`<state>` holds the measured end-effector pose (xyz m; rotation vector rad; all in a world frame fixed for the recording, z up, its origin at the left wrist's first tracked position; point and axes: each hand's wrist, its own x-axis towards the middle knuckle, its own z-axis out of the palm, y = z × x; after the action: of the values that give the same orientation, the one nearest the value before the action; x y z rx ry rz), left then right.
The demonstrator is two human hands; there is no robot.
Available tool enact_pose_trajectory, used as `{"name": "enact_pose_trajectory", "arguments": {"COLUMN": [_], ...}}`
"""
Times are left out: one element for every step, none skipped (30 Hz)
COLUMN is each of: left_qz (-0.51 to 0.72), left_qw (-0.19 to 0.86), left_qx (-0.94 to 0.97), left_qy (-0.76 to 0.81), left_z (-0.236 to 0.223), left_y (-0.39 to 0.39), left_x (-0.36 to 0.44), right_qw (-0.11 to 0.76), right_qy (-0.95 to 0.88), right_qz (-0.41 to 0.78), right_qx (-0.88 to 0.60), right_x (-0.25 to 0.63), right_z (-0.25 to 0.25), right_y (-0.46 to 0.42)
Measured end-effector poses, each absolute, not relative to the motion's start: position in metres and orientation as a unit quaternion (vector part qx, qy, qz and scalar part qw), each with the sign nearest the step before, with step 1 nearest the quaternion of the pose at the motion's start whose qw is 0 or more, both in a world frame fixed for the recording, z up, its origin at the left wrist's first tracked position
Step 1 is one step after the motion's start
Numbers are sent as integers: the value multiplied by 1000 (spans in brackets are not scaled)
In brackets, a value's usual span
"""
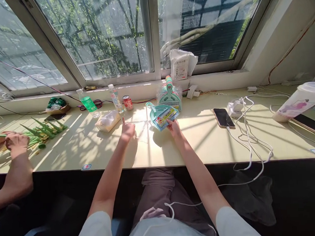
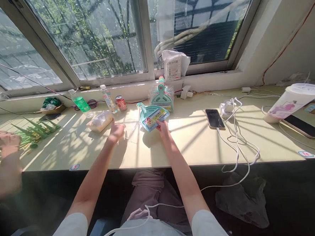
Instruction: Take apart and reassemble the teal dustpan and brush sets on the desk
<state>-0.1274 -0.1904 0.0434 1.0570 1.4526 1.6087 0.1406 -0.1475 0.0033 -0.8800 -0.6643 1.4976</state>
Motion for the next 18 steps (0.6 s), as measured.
{"name": "enact_pose_trajectory", "arguments": {"left_qz": [609,582,554,532,516,507,497,490,487,486,484,481,478,474,469,464,460,461], "left_qw": [326,296,266,244,232,229,222,214,208,200,190,178,164,150,136,125,118,117], "left_qx": [434,462,487,503,508,503,496,488,480,473,468,466,465,465,465,466,469,471], "left_qy": [579,600,620,636,650,662,676,690,700,707,714,721,727,733,739,743,744,743], "left_z": [42,39,35,30,25,21,17,14,13,13,14,16,19,21,24,25,27,27], "left_y": [-191,-191,-192,-192,-193,-192,-192,-191,-191,-190,-190,-189,-190,-190,-191,-192,-193,-194], "left_x": [-124,-117,-110,-102,-96,-91,-90,-91,-94,-100,-107,-115,-123,-130,-135,-139,-141,-140], "right_qw": [591,583,576,568,560,549,535,518,497,474,451,429,411,395,384,378,388,412], "right_qy": [-290,-295,-299,-303,-306,-307,-309,-313,-319,-327,-337,-349,-360,-372,-383,-393,-403,-413], "right_qz": [651,656,660,663,665,669,673,680,687,694,701,707,712,714,714,713,709,702], "right_qx": [-379,-378,-379,-383,-388,-396,-405,-415,-424,-432,-437,-440,-441,-442,-443,-441,-430,-408], "right_x": [139,139,139,139,140,141,143,145,146,147,148,148,147,146,145,143,142,140], "right_z": [3,3,2,2,2,3,4,4,6,7,7,8,8,7,6,4,2,-1], "right_y": [-147,-146,-146,-145,-144,-144,-143,-143,-143,-144,-144,-145,-146,-148,-149,-150,-151,-151]}}
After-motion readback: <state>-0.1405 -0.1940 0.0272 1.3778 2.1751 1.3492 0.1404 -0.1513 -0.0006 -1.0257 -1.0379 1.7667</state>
